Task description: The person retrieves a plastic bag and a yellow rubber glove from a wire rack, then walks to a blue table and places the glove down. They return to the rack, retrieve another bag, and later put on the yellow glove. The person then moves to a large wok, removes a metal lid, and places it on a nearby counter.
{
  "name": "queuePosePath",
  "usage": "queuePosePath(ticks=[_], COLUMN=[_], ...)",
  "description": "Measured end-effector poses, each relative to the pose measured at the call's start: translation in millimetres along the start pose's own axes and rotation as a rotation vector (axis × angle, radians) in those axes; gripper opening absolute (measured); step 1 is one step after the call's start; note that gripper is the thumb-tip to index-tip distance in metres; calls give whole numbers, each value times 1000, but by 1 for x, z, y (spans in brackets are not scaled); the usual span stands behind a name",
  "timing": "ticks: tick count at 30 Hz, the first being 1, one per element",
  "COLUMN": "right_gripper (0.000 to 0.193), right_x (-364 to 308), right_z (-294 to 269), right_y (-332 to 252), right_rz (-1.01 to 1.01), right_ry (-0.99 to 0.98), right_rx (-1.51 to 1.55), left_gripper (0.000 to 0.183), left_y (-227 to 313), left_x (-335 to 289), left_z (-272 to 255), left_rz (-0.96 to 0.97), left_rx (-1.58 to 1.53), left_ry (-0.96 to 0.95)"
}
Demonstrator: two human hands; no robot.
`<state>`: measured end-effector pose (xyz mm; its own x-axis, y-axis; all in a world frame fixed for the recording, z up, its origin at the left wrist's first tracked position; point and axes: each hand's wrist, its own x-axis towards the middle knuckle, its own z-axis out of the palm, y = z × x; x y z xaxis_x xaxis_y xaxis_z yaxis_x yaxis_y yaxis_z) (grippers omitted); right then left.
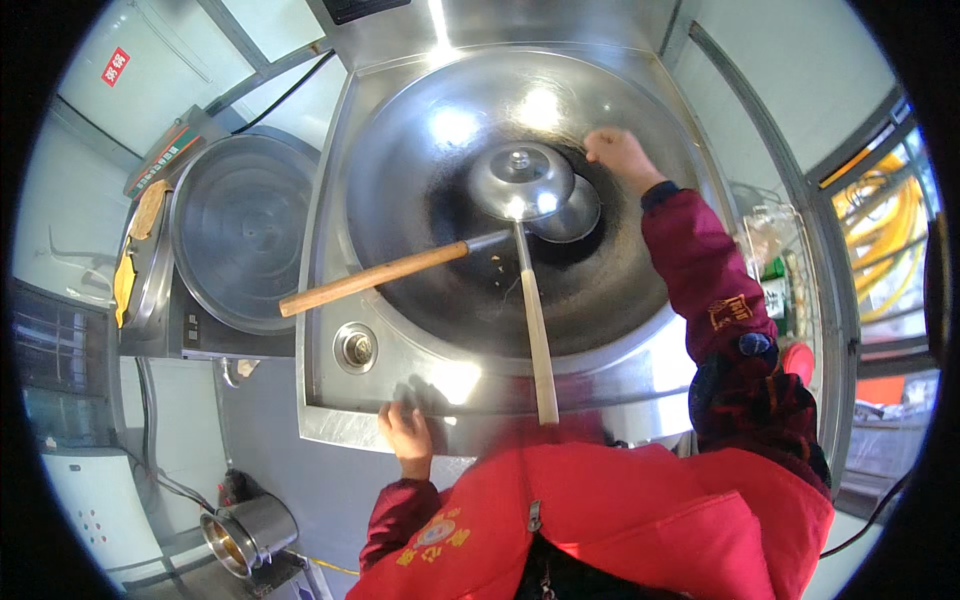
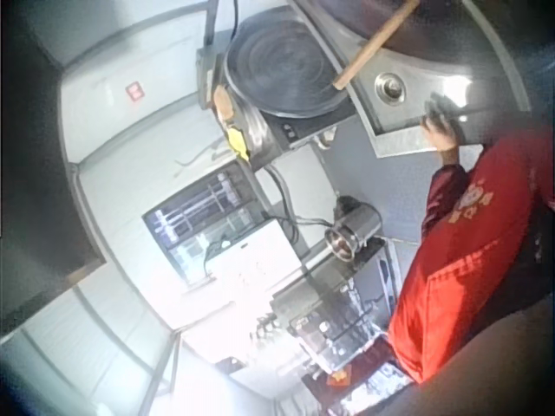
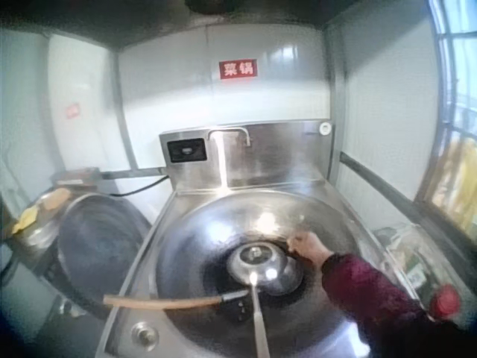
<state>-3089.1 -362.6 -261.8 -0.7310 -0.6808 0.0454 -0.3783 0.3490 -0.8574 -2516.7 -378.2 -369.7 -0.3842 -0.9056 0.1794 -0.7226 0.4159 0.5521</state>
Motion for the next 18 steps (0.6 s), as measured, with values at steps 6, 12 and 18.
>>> queuePosePath(ticks=[6, 12, 18], right_gripper=[33, 58, 66], right_x=[63, 110, 143], right_z=[99, 164, 198], right_y=[98, 121, 120], right_rz=[152, 152, 142], right_ry=[-128, -216, -236], right_rx=[-114, -453, -696], left_gripper=[47, 49, 49], left_y=[10, 24, 25], left_x=[-12, -5, -3], left_z=[17, 24, 28], left_rz=[-64, -152, -175], left_rx=[121, 225, 325], left_ry=[5, 18, -18])
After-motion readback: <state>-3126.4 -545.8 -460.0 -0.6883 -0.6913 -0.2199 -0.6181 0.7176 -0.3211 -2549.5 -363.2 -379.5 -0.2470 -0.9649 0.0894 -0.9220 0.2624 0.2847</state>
